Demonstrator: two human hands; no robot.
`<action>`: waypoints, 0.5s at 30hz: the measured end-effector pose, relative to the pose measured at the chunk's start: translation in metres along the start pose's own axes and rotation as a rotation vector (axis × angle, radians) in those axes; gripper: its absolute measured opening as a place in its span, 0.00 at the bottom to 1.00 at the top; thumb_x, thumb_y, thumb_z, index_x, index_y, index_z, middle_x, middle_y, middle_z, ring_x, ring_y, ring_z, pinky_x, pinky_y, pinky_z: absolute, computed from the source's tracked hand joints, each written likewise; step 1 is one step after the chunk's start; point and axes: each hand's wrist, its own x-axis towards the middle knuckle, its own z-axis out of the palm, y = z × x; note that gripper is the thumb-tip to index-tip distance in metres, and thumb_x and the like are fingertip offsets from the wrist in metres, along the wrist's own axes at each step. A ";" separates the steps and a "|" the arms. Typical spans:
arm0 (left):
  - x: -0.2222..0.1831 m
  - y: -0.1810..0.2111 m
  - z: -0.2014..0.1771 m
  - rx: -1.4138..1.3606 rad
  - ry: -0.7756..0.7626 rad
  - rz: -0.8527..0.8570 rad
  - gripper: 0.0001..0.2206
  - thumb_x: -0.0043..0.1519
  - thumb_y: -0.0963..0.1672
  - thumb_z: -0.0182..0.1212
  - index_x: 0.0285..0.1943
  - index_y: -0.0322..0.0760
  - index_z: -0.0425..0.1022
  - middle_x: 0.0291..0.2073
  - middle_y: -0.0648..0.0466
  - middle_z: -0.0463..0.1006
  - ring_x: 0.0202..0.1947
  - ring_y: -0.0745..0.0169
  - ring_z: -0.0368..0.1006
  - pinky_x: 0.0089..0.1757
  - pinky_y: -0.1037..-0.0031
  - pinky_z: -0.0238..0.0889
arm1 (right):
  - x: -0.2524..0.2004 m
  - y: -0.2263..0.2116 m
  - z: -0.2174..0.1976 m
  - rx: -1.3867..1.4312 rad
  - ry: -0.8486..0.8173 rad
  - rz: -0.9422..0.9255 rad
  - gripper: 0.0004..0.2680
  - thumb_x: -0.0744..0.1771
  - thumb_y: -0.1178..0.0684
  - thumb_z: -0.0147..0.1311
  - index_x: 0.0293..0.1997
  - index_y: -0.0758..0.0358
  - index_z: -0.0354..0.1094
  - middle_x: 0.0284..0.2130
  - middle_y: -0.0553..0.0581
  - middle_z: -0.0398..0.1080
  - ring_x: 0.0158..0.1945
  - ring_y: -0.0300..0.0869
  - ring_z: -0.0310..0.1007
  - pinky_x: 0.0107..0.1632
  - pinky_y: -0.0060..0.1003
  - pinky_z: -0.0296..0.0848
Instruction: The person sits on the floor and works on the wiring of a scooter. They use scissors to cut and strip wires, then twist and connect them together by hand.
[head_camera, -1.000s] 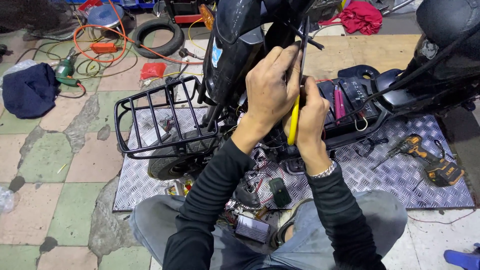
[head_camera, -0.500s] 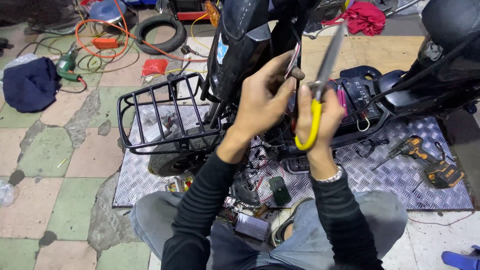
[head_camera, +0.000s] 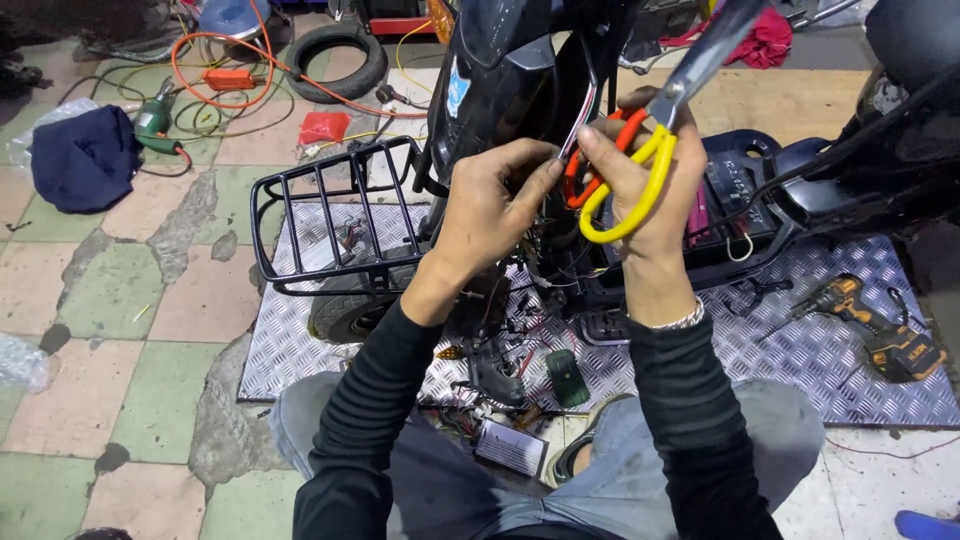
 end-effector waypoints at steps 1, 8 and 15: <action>-0.001 0.000 -0.002 0.018 -0.034 -0.005 0.06 0.62 0.38 0.62 0.44 0.27 0.80 0.25 0.54 0.79 0.20 0.72 0.63 0.24 0.80 0.57 | 0.002 0.002 -0.001 0.000 -0.023 0.010 0.13 0.65 0.64 0.62 0.52 0.66 0.63 0.35 0.57 0.74 0.34 0.39 0.76 0.39 0.27 0.75; -0.005 -0.010 -0.010 0.001 -0.090 -0.013 0.06 0.62 0.39 0.62 0.45 0.27 0.80 0.26 0.54 0.80 0.20 0.72 0.63 0.24 0.81 0.57 | 0.008 0.011 -0.004 0.081 -0.079 0.054 0.14 0.66 0.63 0.65 0.53 0.65 0.63 0.37 0.55 0.73 0.36 0.39 0.77 0.40 0.28 0.79; -0.010 -0.007 -0.029 0.143 -0.051 0.039 0.04 0.62 0.38 0.63 0.42 0.27 0.80 0.24 0.54 0.78 0.19 0.70 0.64 0.23 0.79 0.56 | 0.018 0.013 -0.015 -0.059 -0.148 0.047 0.15 0.64 0.63 0.66 0.52 0.66 0.64 0.34 0.56 0.75 0.32 0.38 0.76 0.37 0.27 0.76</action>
